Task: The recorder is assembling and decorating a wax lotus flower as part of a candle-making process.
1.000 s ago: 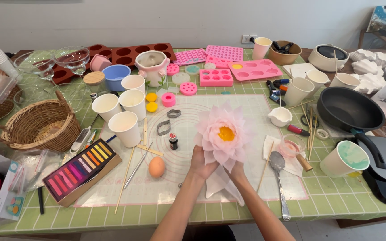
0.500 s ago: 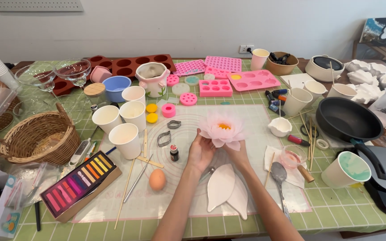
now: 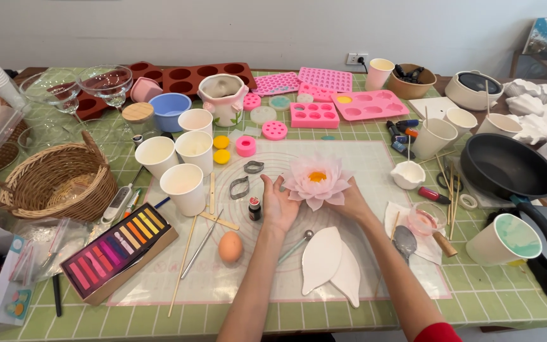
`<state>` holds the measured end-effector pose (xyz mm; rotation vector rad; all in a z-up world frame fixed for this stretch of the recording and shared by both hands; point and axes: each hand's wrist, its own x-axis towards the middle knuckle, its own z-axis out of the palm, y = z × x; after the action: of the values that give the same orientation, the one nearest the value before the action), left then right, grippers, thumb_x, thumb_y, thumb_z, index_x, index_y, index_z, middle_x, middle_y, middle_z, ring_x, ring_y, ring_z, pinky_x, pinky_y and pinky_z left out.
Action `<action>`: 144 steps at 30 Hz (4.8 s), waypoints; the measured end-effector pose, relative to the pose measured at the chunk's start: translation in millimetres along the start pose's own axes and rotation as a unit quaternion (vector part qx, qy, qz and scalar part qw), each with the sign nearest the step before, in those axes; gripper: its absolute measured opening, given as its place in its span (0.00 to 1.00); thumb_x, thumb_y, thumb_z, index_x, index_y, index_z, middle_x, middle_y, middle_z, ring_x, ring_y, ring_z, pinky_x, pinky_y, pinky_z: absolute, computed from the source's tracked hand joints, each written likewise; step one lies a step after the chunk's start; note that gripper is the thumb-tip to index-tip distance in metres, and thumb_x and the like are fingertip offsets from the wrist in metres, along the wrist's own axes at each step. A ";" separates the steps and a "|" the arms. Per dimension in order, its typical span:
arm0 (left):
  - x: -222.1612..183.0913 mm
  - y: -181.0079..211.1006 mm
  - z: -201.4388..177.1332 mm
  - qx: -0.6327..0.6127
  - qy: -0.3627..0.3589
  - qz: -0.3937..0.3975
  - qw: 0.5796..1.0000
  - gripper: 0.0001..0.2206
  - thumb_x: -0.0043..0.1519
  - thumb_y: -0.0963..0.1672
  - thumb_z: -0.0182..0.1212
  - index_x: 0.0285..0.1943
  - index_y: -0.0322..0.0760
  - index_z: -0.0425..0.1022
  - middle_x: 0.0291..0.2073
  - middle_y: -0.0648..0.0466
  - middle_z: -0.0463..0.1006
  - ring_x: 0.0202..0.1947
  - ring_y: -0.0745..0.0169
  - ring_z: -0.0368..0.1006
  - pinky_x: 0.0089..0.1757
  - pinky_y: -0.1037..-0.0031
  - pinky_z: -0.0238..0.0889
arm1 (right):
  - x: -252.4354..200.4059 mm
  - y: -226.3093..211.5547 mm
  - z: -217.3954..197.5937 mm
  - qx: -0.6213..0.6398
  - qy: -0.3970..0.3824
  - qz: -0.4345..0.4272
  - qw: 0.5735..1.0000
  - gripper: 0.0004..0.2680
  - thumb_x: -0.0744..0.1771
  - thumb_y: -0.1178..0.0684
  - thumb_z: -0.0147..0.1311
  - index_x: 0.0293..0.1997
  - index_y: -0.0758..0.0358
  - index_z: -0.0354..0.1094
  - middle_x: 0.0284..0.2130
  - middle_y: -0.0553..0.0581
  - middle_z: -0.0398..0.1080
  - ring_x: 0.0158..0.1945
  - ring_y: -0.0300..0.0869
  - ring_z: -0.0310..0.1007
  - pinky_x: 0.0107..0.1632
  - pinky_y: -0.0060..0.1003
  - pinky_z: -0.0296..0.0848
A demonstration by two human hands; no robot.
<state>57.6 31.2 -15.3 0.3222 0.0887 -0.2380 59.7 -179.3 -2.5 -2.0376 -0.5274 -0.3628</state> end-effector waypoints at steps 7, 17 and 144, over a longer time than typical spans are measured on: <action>8.2 0.7 -8.2 -0.013 0.012 0.009 1.000 0.46 0.61 0.65 0.44 0.79 0.36 0.36 0.74 0.33 0.51 0.72 0.38 0.54 0.66 0.47 0.47 | -1.3 7.6 -16.3 -0.244 -0.085 -0.044 0.965 0.21 0.59 0.38 0.66 0.54 0.51 0.75 0.63 0.59 0.68 0.72 0.55 0.55 0.72 0.56 0.47; 14.8 -0.7 -20.9 0.039 0.005 0.026 0.999 0.45 0.61 0.64 0.47 0.80 0.37 0.40 0.72 0.33 0.54 0.71 0.41 0.55 0.66 0.51 0.49 | -28.2 33.6 -42.5 -0.208 -0.083 0.137 0.965 0.31 0.58 0.50 0.69 0.66 0.64 0.57 0.75 0.64 0.45 0.79 0.59 0.33 0.75 0.50 0.44; -13.6 -8.8 -3.9 0.031 0.020 0.039 0.999 0.39 0.63 0.61 0.51 0.76 0.37 0.49 0.69 0.33 0.60 0.69 0.39 0.60 0.65 0.51 0.51 | -31.7 -73.6 -14.8 0.638 0.114 0.261 0.715 0.38 0.66 0.24 0.40 0.76 0.65 0.39 0.69 0.77 0.52 0.73 0.63 0.52 0.73 0.58 0.49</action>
<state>42.1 27.3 -19.9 0.3917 0.1090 -0.1573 -5.3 -166.6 44.8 -0.6728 0.0469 0.1270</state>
